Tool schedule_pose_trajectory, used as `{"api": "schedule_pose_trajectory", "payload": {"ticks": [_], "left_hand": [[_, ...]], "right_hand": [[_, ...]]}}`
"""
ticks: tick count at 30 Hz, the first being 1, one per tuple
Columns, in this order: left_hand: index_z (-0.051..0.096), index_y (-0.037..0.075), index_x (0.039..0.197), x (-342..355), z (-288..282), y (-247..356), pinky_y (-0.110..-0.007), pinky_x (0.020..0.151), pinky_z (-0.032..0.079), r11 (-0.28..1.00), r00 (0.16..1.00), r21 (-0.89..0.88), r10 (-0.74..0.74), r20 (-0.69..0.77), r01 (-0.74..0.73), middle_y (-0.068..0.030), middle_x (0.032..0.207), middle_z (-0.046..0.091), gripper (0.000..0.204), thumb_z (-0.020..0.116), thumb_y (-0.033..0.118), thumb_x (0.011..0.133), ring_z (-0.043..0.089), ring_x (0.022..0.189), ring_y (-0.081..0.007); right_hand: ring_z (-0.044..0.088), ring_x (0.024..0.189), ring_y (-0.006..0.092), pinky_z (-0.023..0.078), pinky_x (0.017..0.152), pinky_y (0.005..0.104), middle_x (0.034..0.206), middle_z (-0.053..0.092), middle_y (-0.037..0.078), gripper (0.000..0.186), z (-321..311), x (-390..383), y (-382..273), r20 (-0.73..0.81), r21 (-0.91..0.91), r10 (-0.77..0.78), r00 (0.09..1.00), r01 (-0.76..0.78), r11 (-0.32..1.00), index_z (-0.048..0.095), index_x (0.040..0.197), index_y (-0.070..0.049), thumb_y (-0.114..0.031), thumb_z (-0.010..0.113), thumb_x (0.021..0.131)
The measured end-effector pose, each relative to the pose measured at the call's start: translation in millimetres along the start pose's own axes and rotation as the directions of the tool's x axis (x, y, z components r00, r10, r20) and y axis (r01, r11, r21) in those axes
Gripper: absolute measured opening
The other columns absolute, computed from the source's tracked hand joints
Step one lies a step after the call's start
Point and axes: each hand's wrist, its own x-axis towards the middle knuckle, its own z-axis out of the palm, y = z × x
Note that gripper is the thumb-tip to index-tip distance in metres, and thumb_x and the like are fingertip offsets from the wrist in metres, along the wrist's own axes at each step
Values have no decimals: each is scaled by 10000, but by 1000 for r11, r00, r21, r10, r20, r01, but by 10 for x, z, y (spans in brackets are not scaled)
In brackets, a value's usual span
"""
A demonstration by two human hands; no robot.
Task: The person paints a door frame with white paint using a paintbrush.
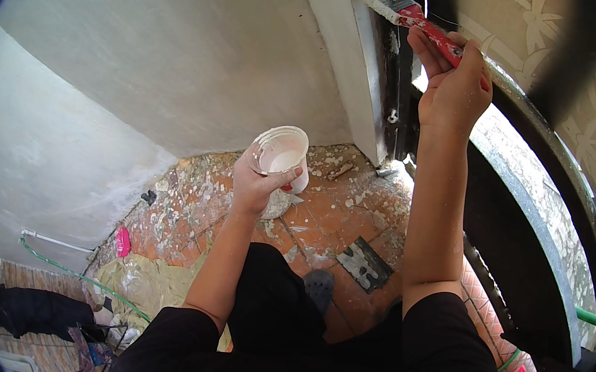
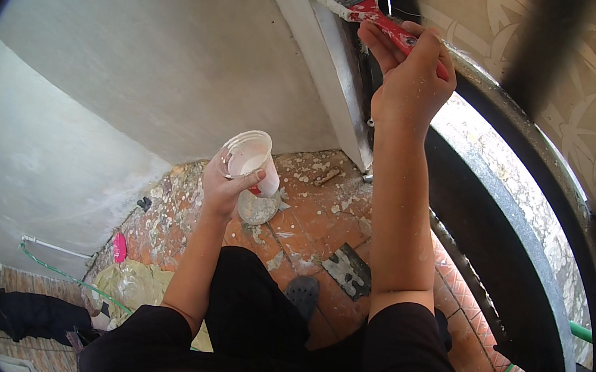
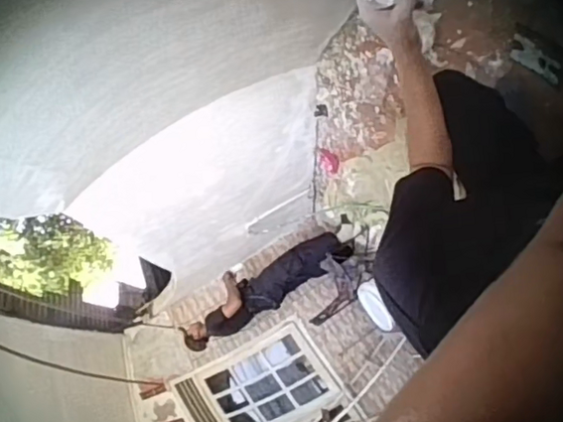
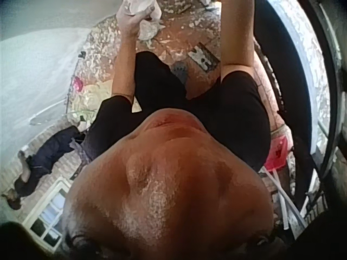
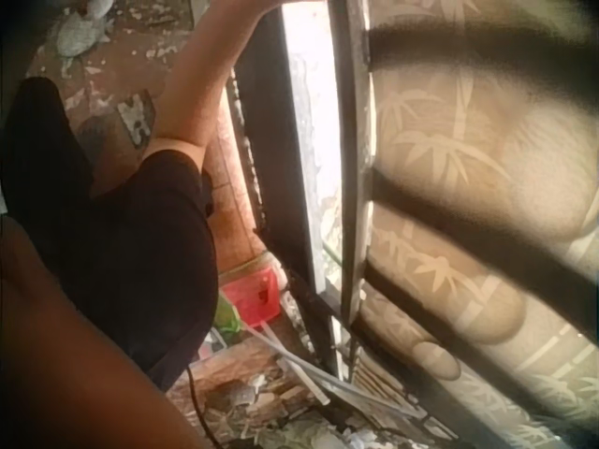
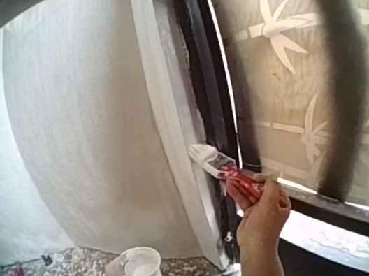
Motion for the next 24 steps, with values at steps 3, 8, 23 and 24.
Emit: {"api": "schedule_pose_trajectory", "payload": {"ticks": [3,8,23,24], "left_hand": [[602,-41,1164,32,-9,-51,-326,870,511,1000,1000,6,10,-2,-10,-100,1064,685,521,830,57,706,649,974,-173],[607,-34,1161,75,127,-16,-321,862,508,999,999,30,-17,31,16,-93,1062,684,535,844,80,695,648,959,-169],[605,-16,1164,51,319,25,-317,868,512,995,990,-9,-94,107,96,-84,1066,684,517,830,53,704,647,969,-162],[605,-16,1164,47,302,31,-317,868,512,995,991,-14,-95,94,97,-84,1066,684,517,830,53,704,647,969,-162]], "right_hand": [[712,711,361,652,666,393,858,635,222,264,5,-30,-19,-1,-50,62,998,-62,997,540,905,94,-149,459,971],[716,701,323,646,642,358,840,632,198,270,-70,-85,-18,28,-160,36,999,-31,987,556,889,89,-146,457,976],[724,695,273,631,600,327,867,664,200,330,-221,-133,-108,125,-641,39,991,50,766,628,942,126,-165,481,993],[722,665,267,624,572,317,854,671,207,315,-218,-113,-142,164,-646,48,985,71,760,633,954,133,-153,503,979]]}}
